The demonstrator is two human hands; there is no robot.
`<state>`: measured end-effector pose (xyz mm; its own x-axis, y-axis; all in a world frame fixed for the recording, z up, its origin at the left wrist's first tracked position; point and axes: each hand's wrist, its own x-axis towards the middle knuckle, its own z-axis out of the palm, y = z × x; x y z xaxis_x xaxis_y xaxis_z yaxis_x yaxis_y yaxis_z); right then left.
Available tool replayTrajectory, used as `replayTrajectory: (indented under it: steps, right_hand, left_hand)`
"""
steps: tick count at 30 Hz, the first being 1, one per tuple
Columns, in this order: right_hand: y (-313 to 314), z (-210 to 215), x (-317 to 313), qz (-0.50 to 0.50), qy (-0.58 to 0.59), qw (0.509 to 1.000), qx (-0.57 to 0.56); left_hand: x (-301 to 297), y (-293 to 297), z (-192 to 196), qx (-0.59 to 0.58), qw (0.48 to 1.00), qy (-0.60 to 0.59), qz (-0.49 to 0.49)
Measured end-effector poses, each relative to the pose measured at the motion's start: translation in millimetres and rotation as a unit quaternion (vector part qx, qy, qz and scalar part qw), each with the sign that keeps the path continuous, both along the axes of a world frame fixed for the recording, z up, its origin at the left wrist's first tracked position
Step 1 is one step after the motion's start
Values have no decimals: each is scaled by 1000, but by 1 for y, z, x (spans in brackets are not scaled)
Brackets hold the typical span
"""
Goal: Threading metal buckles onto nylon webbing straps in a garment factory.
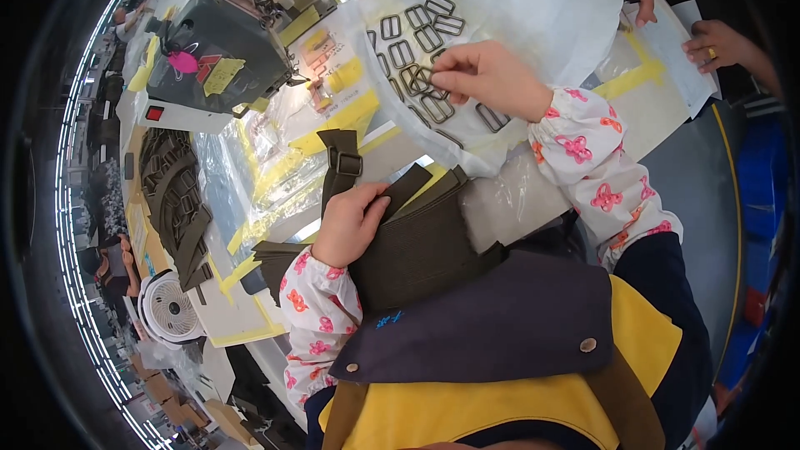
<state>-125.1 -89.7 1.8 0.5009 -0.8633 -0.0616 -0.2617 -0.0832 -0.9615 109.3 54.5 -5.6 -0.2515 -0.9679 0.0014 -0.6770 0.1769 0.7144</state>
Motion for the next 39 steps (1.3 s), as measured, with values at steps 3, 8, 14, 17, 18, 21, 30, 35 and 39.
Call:
replayTrajectory:
  steps: [3,8,14,17,18,21,30,35,39]
  right_hand:
    - [18,1,12,70,-120,979,151]
    - [38,0,28,78,-69,938,-331]
    - [46,5,32,86,-66,893,-438]
    - [60,2,38,92,-118,923,-355]
    - [64,2,42,97,-147,939,-296]
    - [70,2,52,143,-149,949,-239]
    - [76,-10,65,96,-185,966,154]
    - [64,7,60,113,-252,940,200]
    - [76,-3,56,137,-240,936,219]
  left_hand:
    - [-6,4,12,-30,996,-79,19]
    - [5,13,24,-14,976,143,162]
    - [4,15,18,52,964,232,116]
    - [3,12,20,69,957,254,121]
    - [0,12,22,69,957,253,125]
    - [-4,14,22,60,948,282,134]
    - [-4,9,1,-6,922,364,128]
    - [8,21,12,-43,911,378,159]
    - [6,14,8,-50,886,422,187]
